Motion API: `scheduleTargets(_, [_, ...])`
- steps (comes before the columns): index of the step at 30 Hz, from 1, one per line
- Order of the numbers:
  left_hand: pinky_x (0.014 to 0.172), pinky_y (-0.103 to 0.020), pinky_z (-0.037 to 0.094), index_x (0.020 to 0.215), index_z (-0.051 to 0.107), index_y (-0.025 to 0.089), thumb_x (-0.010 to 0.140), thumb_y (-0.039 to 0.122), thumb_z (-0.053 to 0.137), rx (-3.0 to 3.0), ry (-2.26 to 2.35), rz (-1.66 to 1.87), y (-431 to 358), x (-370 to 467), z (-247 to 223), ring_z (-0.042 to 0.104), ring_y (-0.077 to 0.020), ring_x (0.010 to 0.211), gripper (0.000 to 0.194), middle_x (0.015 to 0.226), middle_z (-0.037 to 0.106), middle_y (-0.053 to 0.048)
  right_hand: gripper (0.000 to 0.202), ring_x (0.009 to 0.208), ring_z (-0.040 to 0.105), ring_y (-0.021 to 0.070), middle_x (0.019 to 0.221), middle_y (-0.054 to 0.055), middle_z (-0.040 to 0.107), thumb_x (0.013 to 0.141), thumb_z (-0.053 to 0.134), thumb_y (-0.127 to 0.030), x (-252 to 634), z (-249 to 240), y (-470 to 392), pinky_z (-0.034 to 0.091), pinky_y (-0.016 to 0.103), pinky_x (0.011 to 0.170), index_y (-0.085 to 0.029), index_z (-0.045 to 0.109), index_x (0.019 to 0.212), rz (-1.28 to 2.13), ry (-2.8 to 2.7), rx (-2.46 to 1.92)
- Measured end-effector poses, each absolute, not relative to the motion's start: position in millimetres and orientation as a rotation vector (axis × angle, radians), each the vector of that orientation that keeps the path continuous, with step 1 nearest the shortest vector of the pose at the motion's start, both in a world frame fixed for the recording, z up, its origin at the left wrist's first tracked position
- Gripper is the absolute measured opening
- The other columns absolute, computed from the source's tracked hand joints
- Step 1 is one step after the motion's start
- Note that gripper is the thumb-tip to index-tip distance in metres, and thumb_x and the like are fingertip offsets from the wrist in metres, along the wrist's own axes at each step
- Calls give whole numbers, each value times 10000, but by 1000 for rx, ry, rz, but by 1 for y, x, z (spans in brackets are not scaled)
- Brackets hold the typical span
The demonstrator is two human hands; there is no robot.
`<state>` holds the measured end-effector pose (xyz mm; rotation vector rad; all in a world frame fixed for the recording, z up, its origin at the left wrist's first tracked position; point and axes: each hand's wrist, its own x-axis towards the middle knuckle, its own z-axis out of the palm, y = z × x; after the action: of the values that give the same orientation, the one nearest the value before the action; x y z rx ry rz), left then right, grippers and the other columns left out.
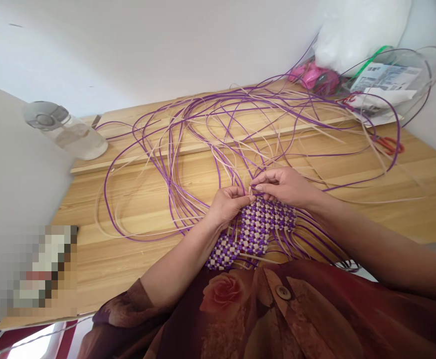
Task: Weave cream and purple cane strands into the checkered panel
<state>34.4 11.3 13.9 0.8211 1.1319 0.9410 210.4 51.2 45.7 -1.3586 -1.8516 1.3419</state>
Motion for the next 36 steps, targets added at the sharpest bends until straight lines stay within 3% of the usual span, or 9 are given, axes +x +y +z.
scheduleTargets(3, [472, -216, 268, 638, 622, 138, 452, 428, 898, 827, 1109, 945, 11, 34, 12, 426, -59, 463, 441, 546, 591, 27, 251, 581, 619, 125, 725, 43, 722, 792, 633, -278, 212, 46, 52, 483, 245, 555, -129, 735, 967, 1292, -1960, -1319])
scheduleTargets(8, [511, -213, 288, 645, 623, 125, 487, 415, 889, 869, 1059, 957, 12, 33, 8, 452, -60, 502, 423, 585, 611, 13, 274, 846, 689, 162, 962, 33, 762, 788, 610, -206, 209, 52, 59, 499, 267, 760, -192, 749, 1023, 1075, -2287, -1192])
scheduleTargets(15, [508, -214, 251, 640, 590, 138, 540, 407, 859, 941, 1063, 938, 14, 32, 2, 419, -55, 494, 393, 567, 574, 28, 350, 601, 593, 115, 743, -13, 712, 759, 604, -234, 210, 71, 70, 400, 224, 558, -189, 727, 1084, 1168, -2505, -1242])
scheduleTargets(20, [494, -215, 221, 624, 572, 145, 539, 404, 856, 926, 1075, 921, 14, 31, 3, 370, -46, 473, 394, 536, 534, 44, 210, 593, 593, 115, 677, -20, 678, 764, 607, -252, 207, 74, 72, 393, 221, 559, -186, 717, 930, 1226, -2494, -1177])
scheduleTargets(26, [511, -214, 247, 638, 595, 138, 526, 339, 856, 908, 1080, 940, 14, 32, 1, 383, -50, 488, 348, 540, 527, 49, 84, 636, 576, 127, 708, -6, 680, 783, 617, -250, 190, 71, 57, 349, 250, 590, -194, 681, 784, 735, -2557, -1269])
scheduleTargets(30, [541, -221, 317, 634, 629, 131, 544, 317, 832, 916, 1036, 999, 14, 34, 1, 444, -71, 522, 290, 562, 565, 29, 127, 766, 573, 176, 755, 43, 666, 826, 593, -257, 176, 81, 50, 355, 290, 667, -182, 641, 736, 324, -2640, -1212])
scheduleTargets(33, [557, -229, 358, 643, 648, 134, 574, 310, 812, 972, 1036, 1042, 15, 35, 1, 486, -91, 553, 250, 593, 600, 12, 147, 865, 585, 198, 817, 65, 680, 846, 606, -304, 174, 90, 61, 385, 295, 728, -177, 670, 809, 305, -2639, -1178])
scheduleTargets(36, [491, -217, 282, 577, 583, 152, 595, 338, 801, 1000, 1115, 1003, 15, 35, -1, 385, -63, 472, 287, 504, 511, 47, 204, 922, 592, 205, 855, 73, 688, 866, 614, -356, 184, 91, 76, 410, 293, 766, -166, 689, 871, 334, -2666, -1178])
